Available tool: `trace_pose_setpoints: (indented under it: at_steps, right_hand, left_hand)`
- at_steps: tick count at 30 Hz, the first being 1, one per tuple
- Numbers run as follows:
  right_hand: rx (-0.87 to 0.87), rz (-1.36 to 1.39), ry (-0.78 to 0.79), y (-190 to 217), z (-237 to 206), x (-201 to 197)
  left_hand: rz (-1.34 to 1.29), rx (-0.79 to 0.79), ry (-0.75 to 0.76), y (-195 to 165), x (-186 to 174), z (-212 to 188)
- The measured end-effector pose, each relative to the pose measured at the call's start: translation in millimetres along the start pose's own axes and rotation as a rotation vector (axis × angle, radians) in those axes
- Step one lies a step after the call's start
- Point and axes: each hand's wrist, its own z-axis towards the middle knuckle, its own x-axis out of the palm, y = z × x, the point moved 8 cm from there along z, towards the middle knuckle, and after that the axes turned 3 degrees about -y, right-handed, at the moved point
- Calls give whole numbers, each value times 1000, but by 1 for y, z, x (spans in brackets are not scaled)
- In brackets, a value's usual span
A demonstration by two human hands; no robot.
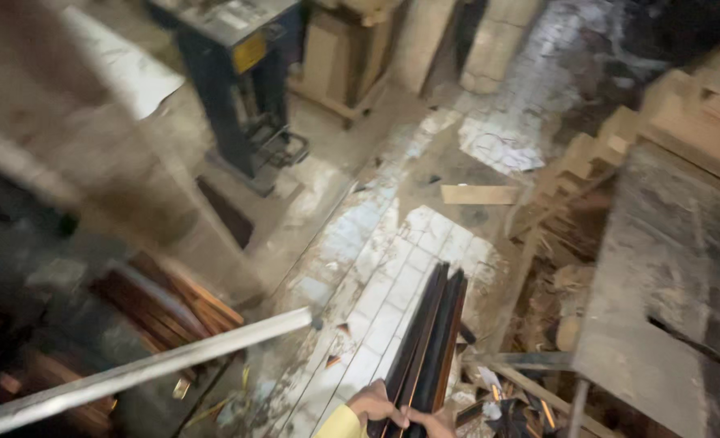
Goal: The person assembles picture frames by joining two wooden strips at a corner using a metal jig. They repeatedly pick up strips, align them in the jig, press the corner together, and place the assembled frame aside. The person also briefly touches their face during the task.
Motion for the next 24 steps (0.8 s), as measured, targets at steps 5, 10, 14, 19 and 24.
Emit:
trace_pose_setpoints:
  at_steps: [5, 10, 14, 19, 24]
  right_hand:
    - [-232, 15, 14, 130, 19, -36]
    - [-428, -235, -7, 260, 73, 7]
    - [-412, -108, 137, 344, 136, 66]
    - [-392, -178, 227, 496, 231, 156]
    - [-443, -229, 351, 630, 302, 242]
  left_hand:
    - [-132, 243, -119, -147, -41, -1]
    - [-296, 438, -210, -232, -130, 26]
    - [-229, 388, -342, -265, -212, 82]
    - [-525, 423, -315, -355, -341, 153]
    - [-276, 302, -487, -437, -475, 187]
